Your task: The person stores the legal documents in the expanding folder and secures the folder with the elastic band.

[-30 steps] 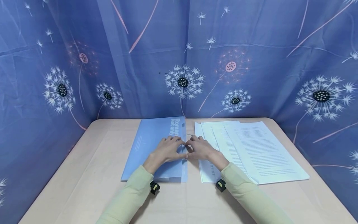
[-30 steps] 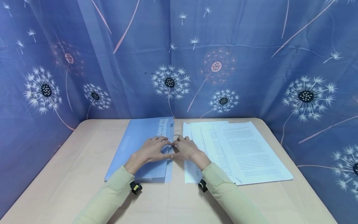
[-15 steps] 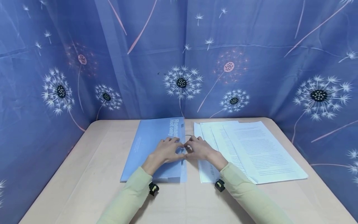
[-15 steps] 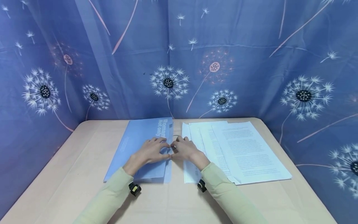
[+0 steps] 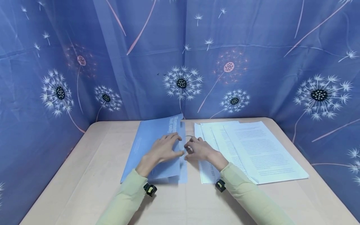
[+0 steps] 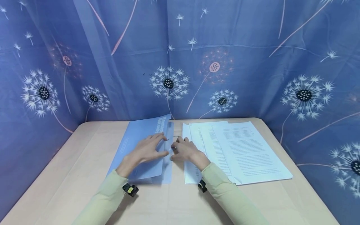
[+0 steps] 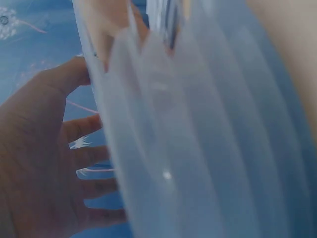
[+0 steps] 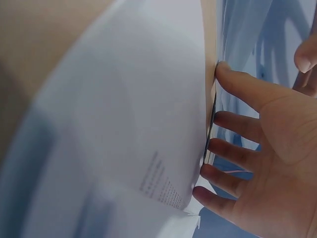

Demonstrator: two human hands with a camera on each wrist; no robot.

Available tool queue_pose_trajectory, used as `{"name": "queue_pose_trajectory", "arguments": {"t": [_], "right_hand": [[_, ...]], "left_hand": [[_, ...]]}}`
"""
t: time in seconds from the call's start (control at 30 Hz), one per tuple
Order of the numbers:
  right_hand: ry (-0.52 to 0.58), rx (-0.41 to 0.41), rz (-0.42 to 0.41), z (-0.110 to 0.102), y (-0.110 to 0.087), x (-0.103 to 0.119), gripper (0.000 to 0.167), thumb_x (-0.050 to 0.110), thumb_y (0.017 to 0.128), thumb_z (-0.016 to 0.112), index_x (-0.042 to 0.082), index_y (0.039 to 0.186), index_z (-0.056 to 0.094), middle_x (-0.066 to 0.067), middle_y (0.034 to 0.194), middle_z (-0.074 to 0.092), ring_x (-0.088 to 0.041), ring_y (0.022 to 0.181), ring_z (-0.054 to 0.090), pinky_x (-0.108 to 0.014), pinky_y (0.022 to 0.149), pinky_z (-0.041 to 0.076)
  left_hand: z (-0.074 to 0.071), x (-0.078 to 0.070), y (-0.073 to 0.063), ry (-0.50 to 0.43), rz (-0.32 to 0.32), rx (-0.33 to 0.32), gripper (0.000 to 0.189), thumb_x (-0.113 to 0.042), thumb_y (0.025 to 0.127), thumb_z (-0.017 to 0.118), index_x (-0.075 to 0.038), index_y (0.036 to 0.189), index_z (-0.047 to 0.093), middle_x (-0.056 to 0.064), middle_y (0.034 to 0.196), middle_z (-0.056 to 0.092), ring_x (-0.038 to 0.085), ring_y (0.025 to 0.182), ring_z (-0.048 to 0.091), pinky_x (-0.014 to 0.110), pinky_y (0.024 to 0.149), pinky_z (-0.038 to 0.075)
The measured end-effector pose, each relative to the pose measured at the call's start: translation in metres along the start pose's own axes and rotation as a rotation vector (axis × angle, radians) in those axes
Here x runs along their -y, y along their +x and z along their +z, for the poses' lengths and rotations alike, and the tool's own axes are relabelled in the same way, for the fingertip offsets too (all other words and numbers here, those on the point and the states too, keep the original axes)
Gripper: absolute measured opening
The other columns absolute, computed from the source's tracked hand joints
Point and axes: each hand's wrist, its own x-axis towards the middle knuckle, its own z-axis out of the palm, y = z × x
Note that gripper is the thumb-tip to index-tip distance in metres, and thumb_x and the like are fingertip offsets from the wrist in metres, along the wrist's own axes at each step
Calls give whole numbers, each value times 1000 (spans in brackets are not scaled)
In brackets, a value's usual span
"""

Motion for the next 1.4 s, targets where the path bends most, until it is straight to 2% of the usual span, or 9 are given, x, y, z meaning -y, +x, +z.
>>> {"name": "queue_pose_trajectory", "arguments": {"t": [0.23,0.57,0.87,1.0,1.13,1.4], "right_hand": [[1,-4,-7,2,1,-2,56,43,82,75,17,131,64,-2,125,55,-23,103,50,-45,90,48],[8,8,0,3,2,-3,58,42,83,76,17,133,63,-3,129,54,-23,105,49,-43,91,47],[-2,7,12,4,3,-4,59,44,82,75,18,133,62,-1,129,54,-21,105,49,-42,90,47],[7,10,5,3,3,-4,59,43,82,75,17,134,62,-1,129,54,-21,103,48,-40,89,47],[10,6,2,4,3,-4,60,43,82,76,17,134,62,-1,128,54,-20,103,48,-40,89,46],[1,7,1,4,2,-4,61,44,82,75,17,135,61,-1,129,54,-21,105,48,-41,90,47]], "left_hand": [[-12,-2,-3,-59,-34,-33,58,-47,86,62,-27,139,53,2,159,38,34,143,39,61,111,35],[-40,8,-13,-218,0,-95,56,-36,87,62,-19,140,55,4,151,48,29,140,44,51,111,39],[-55,14,-25,-260,-44,-128,54,-37,89,61,-26,142,53,0,146,52,26,129,54,51,101,47],[-62,15,-28,-276,-31,-153,52,-33,90,60,-21,141,55,4,132,60,25,116,61,46,93,51],[-68,17,-31,-318,-47,-177,48,-27,93,60,-17,139,57,7,121,64,25,103,65,41,83,55],[-80,22,-42,-450,-123,-238,44,-27,94,60,-21,137,59,8,124,65,21,95,69,35,73,57]]}}
